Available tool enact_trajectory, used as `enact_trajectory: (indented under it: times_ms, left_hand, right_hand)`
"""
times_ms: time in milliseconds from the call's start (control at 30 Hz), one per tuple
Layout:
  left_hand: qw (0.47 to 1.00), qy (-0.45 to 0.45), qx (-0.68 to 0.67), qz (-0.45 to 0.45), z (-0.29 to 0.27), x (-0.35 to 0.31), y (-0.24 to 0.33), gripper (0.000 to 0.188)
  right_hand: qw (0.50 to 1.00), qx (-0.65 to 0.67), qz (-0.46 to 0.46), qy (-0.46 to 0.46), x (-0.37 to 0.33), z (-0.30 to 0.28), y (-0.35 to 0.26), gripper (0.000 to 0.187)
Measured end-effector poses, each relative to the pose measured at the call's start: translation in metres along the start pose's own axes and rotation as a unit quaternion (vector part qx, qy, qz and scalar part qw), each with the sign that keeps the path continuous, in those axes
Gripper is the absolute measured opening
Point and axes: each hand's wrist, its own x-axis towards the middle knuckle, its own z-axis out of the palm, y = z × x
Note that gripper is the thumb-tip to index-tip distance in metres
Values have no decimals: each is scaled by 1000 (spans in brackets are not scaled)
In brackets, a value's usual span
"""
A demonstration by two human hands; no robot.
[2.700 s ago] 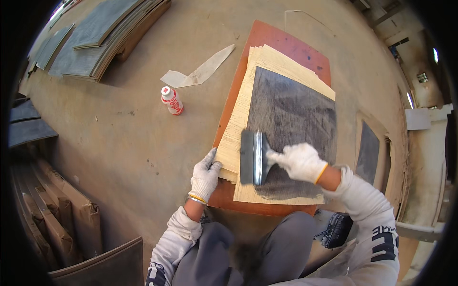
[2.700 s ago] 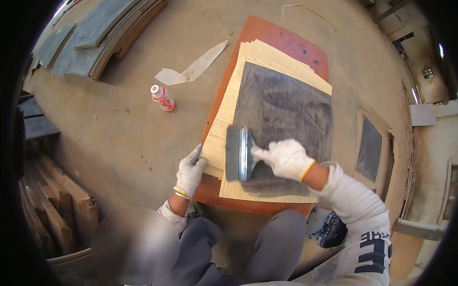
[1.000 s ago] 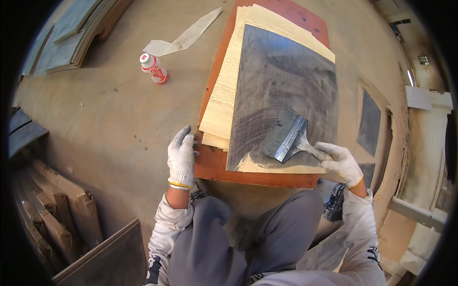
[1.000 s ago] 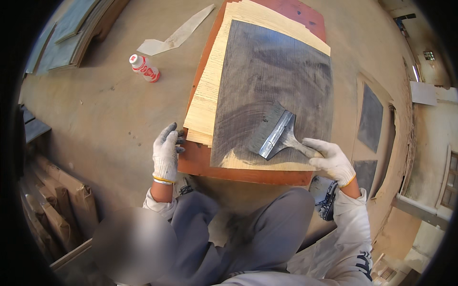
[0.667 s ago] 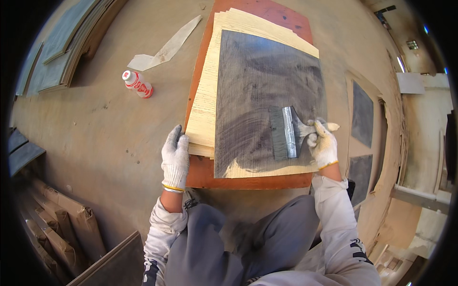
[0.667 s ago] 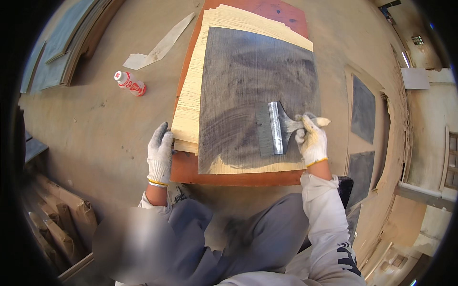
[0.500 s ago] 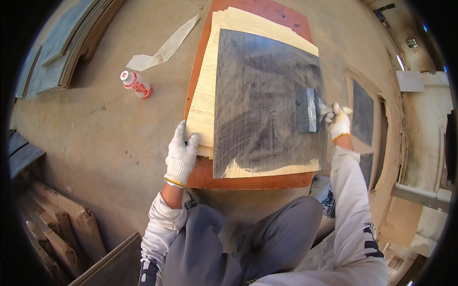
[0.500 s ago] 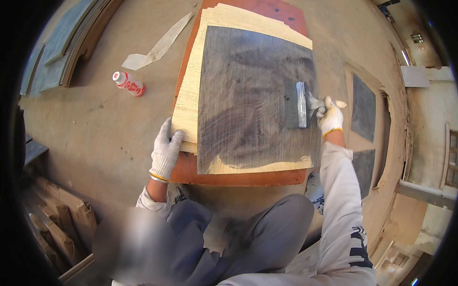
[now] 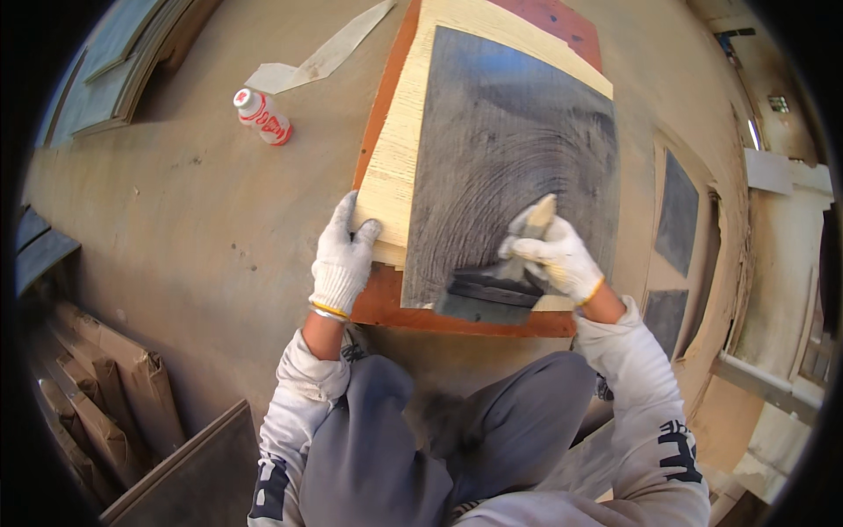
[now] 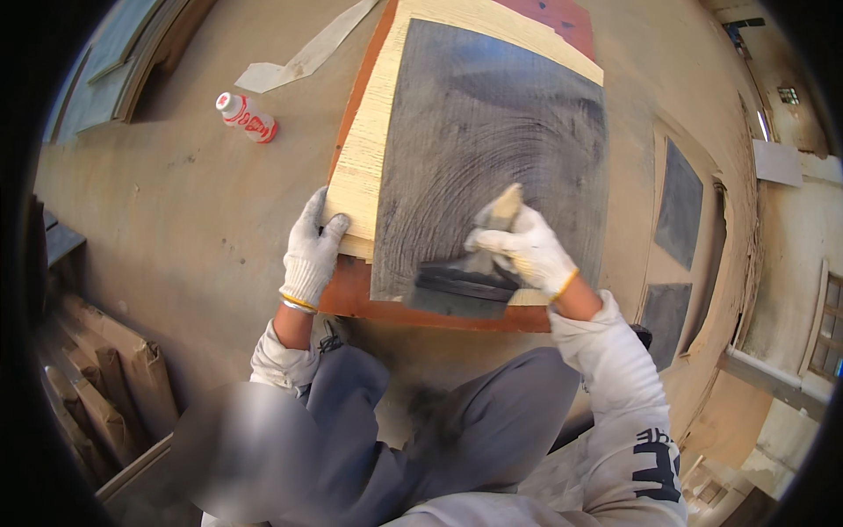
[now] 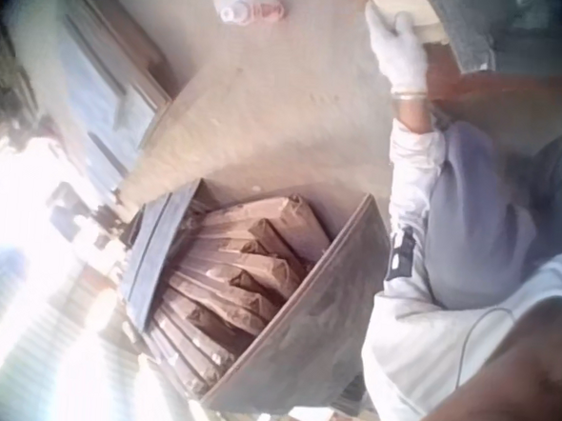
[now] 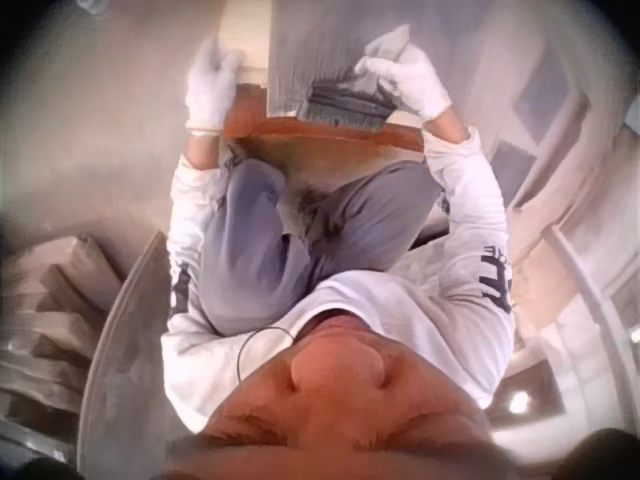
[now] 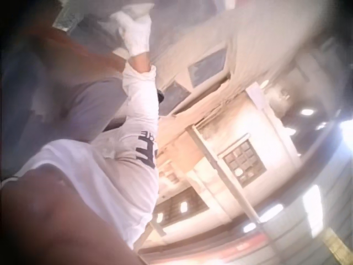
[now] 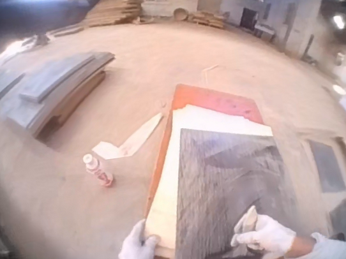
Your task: The person applies dark paint to rectangular wooden boards using a brush, working one at a time on a low table. They repeatedly dip the brush into a paint container, spread paint across each board, then set the finished board aside on the floor.
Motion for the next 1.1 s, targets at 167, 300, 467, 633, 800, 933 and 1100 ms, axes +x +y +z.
enact_trajectory:
  times_ms: [167, 300, 467, 633, 800, 933, 1100]
  left_hand:
    - [998, 26, 51, 3, 6, -2, -2, 55]
    - [999, 16, 29, 0, 3, 1, -5, 55]
    - [999, 6, 45, -27, -2, -1, 14, 54]
    - [1000, 16, 15, -4, 3, 0, 0, 55]
    - [999, -14, 24, -24, 1, 1, 11, 54]
    - [1000, -3, -5, -16, 2, 2, 3, 55]
    - [1000, 3, -5, -2, 7, 5, -3, 55]
  right_hand:
    - [999, -3, -42, 12, 5, -21, -7, 30]
    - [994, -24, -71, -74, 38, 51, -25, 26]
    - [997, -57, -26, -54, 22, 15, -23, 29]
    - [993, 8, -59, -100, 18, 52, -23, 27]
    - [995, -33, -55, -79, 4, 22, -19, 27]
    - [996, -74, -46, 12, -33, -69, -16, 30]
    - [997, -43, -62, -7, -30, -58, -18, 28]
